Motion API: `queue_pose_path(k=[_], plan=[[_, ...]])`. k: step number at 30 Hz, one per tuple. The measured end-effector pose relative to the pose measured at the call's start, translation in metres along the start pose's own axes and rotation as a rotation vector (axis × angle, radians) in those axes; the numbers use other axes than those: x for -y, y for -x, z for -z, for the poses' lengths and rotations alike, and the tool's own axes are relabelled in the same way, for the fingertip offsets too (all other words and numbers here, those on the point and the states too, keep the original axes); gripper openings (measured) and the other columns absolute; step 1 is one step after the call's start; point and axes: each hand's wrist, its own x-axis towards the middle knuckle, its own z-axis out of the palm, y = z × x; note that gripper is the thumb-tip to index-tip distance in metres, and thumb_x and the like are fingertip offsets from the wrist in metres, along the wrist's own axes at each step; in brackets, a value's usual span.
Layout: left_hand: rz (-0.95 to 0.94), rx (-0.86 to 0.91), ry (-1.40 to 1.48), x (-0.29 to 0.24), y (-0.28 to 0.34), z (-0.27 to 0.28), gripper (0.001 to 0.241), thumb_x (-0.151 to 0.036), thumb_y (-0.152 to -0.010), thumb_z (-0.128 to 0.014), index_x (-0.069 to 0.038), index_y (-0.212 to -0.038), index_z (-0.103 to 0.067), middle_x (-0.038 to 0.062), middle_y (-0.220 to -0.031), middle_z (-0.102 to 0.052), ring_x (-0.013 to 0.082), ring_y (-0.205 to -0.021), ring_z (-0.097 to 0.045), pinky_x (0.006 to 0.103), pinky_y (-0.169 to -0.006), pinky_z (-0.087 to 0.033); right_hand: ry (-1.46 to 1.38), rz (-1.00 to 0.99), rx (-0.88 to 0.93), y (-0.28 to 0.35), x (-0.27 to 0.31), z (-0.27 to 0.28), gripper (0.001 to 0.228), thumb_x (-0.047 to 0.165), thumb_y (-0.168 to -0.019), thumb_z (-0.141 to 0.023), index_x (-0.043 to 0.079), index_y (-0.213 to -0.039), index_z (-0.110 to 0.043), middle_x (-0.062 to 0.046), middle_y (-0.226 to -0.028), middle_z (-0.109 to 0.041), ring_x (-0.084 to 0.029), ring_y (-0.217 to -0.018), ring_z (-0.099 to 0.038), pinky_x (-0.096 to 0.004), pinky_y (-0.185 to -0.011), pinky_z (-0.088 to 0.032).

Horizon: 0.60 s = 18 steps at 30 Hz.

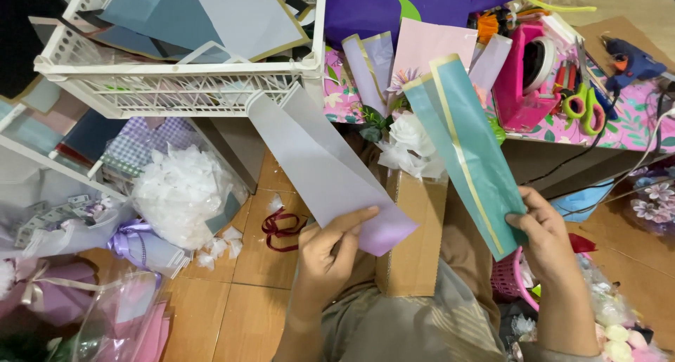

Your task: The person wraps a bouquet of artificial flowers in brown paper, then selects and folds various colored papers from a basket. They use scissors to trim the paper and tape to secure the layers around the bouquet.

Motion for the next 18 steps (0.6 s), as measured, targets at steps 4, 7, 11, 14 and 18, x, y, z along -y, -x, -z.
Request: queue_pose_path(k=[4,7,11,14,18], plan=[[0.01,-0.055,0.004,0.006,0.001,0.006,0.028,0.0,-0.1,-0.052,-0.005,-0.118,-0.074,-0.005,-0.071,-0.067,0.0071,-0.049,-0.03,0.0221,-0.049,-0.029,-0.009,-0.019,0.045,-0.022,0.064,-0.048,0.03,0.007,-0.089,-0.058,0.011,-0.118,-0.06,0.0,-0.103,-0.061,-0.015,-0.078,-0.06,-0.03,-0.055,-0.051],[0.044,-0.102,-0.03,0.006,0.002,0.011,0.027,-0.002,-0.1,-0.054,-0.006,-0.116,-0.075,-0.002,-0.091,-0.08,0.0035,-0.047,-0.038,0.0181,-0.047,-0.034,-0.061,0.026,0.163,-0.056,0.092,-0.088,0.031,0.012,-0.092,-0.06,0.012,-0.122,-0.056,0.002,-0.084,-0.047,-0.006,-0.05,-0.04,-0.018,-0.035,-0.029],[0.043,-0.126,-0.048,0.006,0.003,0.019,0.027,-0.001,-0.1,-0.054,-0.006,-0.117,-0.075,-0.007,-0.072,-0.07,0.0032,-0.047,-0.031,0.0193,-0.046,-0.028,-0.05,-0.052,0.241,-0.083,0.136,-0.157,0.029,0.01,-0.095,-0.062,0.01,-0.124,-0.059,-0.004,-0.096,-0.057,-0.008,-0.046,-0.038,-0.017,-0.038,-0.031],[0.042,-0.18,-0.067,0.012,0.006,0.024,0.027,-0.002,-0.099,-0.054,-0.005,-0.114,-0.076,0.0,-0.101,-0.081,0.003,-0.045,-0.032,0.0184,-0.046,-0.028,-0.159,-0.089,0.346,-0.109,0.14,-0.201,0.034,0.008,-0.095,-0.058,0.008,-0.129,-0.056,-0.006,-0.092,-0.054,-0.006,-0.042,-0.03,-0.016,-0.035,-0.022],[0.1,-0.281,-0.069,0.019,0.01,0.031,0.024,-0.004,-0.099,-0.056,-0.006,-0.111,-0.076,0.0,-0.086,-0.077,0.0027,-0.046,-0.034,0.019,-0.045,-0.028,-0.148,-0.118,0.371,-0.13,0.145,-0.246,0.032,0.008,-0.096,-0.058,0.008,-0.128,-0.057,-0.008,-0.083,-0.059,-0.009,-0.04,-0.032,-0.022,-0.038,-0.027]])
